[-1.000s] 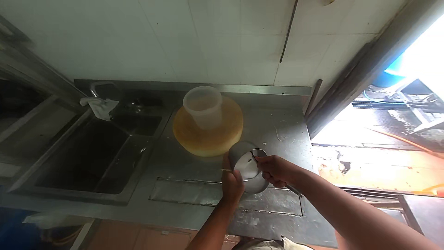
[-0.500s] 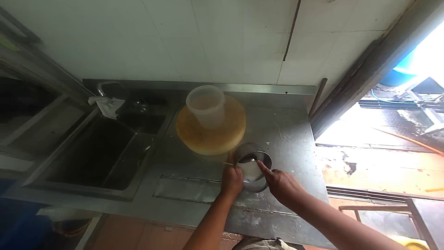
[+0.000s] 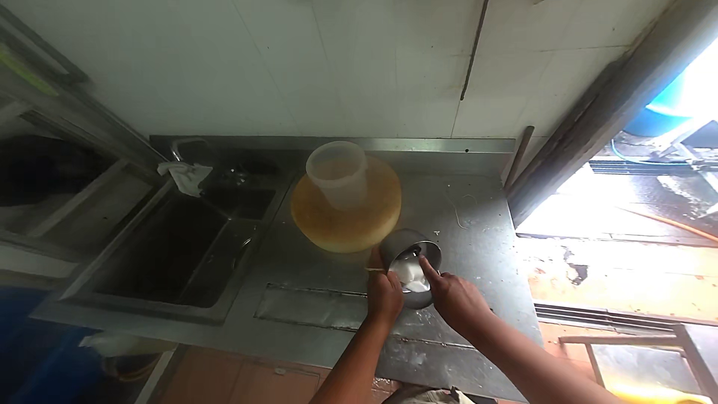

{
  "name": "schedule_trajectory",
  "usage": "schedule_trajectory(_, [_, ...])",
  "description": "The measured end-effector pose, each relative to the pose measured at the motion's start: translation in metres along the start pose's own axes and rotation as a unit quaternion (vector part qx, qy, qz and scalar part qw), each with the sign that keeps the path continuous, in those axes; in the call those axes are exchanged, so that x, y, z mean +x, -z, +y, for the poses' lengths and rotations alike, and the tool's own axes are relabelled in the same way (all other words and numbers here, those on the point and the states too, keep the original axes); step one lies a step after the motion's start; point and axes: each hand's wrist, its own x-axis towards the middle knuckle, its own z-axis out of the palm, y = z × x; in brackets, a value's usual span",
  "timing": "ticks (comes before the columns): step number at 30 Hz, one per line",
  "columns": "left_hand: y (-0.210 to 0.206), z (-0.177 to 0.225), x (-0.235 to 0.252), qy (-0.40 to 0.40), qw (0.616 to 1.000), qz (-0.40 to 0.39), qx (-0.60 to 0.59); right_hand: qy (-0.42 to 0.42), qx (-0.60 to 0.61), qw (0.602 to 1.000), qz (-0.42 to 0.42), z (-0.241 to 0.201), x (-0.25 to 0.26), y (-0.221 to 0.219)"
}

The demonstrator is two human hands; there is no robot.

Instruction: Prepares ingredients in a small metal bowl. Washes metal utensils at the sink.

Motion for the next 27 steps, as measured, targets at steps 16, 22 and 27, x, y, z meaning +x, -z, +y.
schedule_trajectory(16, [-0.013,-0.013,0.007,-0.091,0.995,0.033,0.025,-0.062,0.362,0.908,-0.199,0.023,0.027,0.023])
schedule_trajectory(22, [-0.017,-0.024,0.023,-0.220,0.971,0.014,0.089,0.096,0.147,0.982,-0.075,0.047,0.040,0.014])
schedule_trajectory(27, [-0.022,-0.029,0.030,-0.277,0.955,0.025,0.107,0.066,0.086,0.994,-0.028,0.046,0.015,-0.005])
